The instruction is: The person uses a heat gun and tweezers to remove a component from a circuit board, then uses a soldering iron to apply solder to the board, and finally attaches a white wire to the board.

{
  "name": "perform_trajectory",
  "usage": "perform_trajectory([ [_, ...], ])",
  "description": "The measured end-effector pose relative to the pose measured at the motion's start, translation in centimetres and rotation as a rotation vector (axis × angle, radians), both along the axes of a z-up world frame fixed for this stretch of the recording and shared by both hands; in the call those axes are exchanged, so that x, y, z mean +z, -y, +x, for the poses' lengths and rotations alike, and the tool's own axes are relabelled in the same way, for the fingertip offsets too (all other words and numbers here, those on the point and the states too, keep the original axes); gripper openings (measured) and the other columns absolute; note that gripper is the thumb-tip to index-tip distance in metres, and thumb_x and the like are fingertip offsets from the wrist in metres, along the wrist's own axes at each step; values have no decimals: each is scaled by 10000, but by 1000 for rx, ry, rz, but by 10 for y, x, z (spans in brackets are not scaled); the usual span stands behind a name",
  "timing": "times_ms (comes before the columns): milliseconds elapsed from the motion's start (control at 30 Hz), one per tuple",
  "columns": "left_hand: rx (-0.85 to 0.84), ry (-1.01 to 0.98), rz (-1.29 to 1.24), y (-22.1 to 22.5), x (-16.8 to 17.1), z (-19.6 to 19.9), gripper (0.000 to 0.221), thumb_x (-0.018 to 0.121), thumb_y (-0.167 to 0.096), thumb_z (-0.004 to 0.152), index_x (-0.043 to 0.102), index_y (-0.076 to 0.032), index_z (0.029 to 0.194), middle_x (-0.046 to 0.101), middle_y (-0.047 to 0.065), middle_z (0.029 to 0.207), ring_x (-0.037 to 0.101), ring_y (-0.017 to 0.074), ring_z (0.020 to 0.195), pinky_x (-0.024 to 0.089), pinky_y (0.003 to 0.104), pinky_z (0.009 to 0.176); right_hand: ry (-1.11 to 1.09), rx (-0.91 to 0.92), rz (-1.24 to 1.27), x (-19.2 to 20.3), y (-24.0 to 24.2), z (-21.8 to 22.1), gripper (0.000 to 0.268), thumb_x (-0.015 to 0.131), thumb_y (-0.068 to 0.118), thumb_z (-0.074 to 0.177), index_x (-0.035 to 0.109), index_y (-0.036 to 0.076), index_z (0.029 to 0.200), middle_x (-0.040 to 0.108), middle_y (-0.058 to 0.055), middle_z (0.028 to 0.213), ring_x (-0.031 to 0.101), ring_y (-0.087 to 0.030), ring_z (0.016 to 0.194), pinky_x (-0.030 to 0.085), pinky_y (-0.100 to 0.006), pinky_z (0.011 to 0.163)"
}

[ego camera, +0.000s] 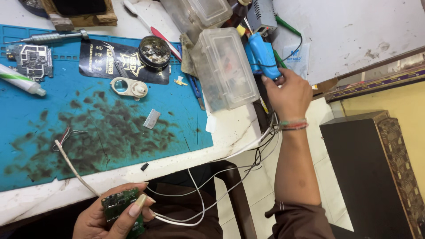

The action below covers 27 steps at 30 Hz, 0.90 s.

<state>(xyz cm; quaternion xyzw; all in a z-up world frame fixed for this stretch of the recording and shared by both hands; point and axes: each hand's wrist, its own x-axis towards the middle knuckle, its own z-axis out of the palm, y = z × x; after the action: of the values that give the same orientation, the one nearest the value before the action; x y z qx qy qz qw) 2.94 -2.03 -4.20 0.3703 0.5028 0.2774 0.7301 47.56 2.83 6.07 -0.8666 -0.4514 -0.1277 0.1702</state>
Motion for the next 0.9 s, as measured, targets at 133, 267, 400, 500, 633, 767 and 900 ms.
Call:
perform_trajectory([
  [133, 20, 22, 21, 3, 0, 2, 349, 702, -63, 853, 731, 39, 1186, 775, 209, 901, 794, 252, 762, 665, 405, 731, 0, -36, -49, -2, -21, 1, 468, 842, 463, 837, 795, 59, 1068, 744, -103, 762, 711, -311, 707, 533, -430, 667],
  [267, -32, 37, -16, 3, -2, 2, 351, 695, -71, 848, 732, 23, 1185, 792, 199, 901, 793, 244, 747, 660, 395, 727, -221, 171, 128, -13, -22, 8, 587, 832, 283, 845, 628, -70, 1267, 763, -101, 824, 747, -204, 705, 559, -328, 662],
  [400, -15, 68, -32, 4, -1, 1, 353, 688, -64, 854, 726, 29, 1192, 788, 205, 907, 792, 243, 757, 669, 398, 731, -606, 172, 429, -27, 2, 29, 367, 685, 64, 958, 649, -64, 1300, 780, -80, 983, 719, -104, 866, 550, -222, 715],
  [500, 2, 101, -16, 3, -2, -3, 351, 678, -52, 863, 717, 33, 1201, 800, 210, 910, 787, 235, 776, 668, 393, 739, -728, 108, 607, -36, 31, 41, 272, 633, 20, 973, 643, -51, 1235, 760, -77, 1009, 730, -87, 900, 551, -201, 688],
  [633, -2, 103, 3, 3, -5, -7, 338, 674, -32, 873, 720, 42, 1200, 810, 217, 901, 782, 234, 775, 662, 390, 739, -707, 111, 744, -50, 68, 53, 255, 704, 20, 982, 630, -64, 1211, 728, -81, 1047, 684, -79, 885, 530, -197, 707],
  [767, 6, 153, 41, 2, -4, -6, 338, 682, -31, 932, 714, 55, 1257, 764, 221, 960, 795, 254, 815, 678, 411, 763, -666, 144, 655, -65, 90, 46, 243, 732, 47, 997, 660, -63, 1202, 715, -60, 1032, 653, -58, 893, 520, -181, 779],
  [900, 5, 60, -5, 1, 4, -2, 336, 668, -40, 872, 715, 35, 1197, 793, 211, 895, 786, 251, 765, 670, 408, 723, -391, -131, 299, -62, 92, 20, 213, 794, 151, 950, 769, 20, 1116, 690, -50, 830, 567, -104, 689, 446, -236, 629],
])
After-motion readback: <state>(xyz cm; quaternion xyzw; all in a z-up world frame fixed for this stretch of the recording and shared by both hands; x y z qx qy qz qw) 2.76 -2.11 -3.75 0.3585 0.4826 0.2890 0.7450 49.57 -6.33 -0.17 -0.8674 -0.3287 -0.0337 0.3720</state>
